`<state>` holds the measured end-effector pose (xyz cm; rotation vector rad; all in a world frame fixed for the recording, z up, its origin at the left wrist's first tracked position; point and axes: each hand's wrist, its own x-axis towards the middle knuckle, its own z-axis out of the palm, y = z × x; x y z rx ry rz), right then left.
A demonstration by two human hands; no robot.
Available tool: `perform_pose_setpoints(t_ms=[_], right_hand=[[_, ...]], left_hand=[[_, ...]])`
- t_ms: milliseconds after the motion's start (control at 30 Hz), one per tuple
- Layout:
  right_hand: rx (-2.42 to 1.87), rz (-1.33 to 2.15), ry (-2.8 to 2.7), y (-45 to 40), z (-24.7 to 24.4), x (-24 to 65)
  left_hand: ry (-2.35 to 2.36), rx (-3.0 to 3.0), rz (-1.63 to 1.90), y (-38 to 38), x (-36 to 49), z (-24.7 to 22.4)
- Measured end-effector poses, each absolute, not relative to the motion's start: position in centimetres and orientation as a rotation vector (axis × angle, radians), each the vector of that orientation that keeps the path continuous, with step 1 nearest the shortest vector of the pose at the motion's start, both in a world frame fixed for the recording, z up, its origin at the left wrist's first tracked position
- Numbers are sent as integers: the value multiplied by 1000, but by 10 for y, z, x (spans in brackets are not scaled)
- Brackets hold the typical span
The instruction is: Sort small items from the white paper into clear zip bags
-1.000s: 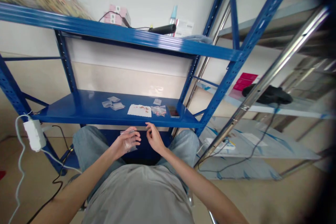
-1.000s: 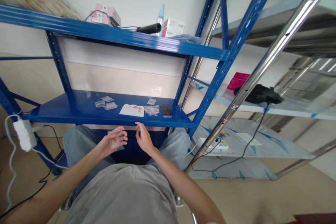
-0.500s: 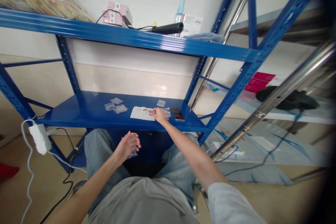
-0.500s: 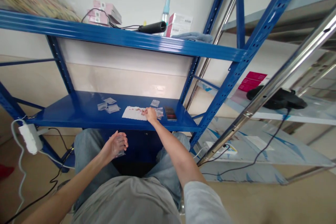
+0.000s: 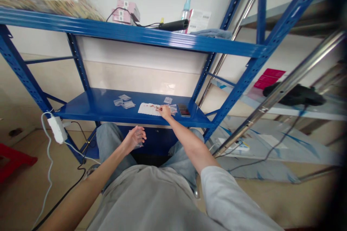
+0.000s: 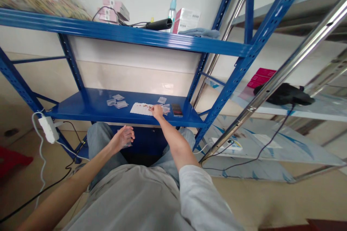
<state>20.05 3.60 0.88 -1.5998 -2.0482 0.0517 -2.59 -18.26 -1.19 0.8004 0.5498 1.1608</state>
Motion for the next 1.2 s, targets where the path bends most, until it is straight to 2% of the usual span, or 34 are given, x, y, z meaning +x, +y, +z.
perform_pose_setpoints(t_ms=[433,567,700,800,1000,1200], right_hand=[[-1484,73,-2014,18,25,192],[-1364,148,-1983,-28,13,189],[-1017,446,-2021,-117,-30,195],[-1020,693,-1775,-163,-51,206],[-1013,1076,-1406,-171,-44,217],[-917,1265,-1385,-170,-39,205]], left_hand=[[543,931,1134,-177,-25,-14],[582,1026,1099,-175,-24,-14],[656,1161,1032,-176,-20,-19],[728,1242,951,-177,-13,-28],[749,1289,864,-185,-1,-46],[740,1329,755,-188,7,-45]])
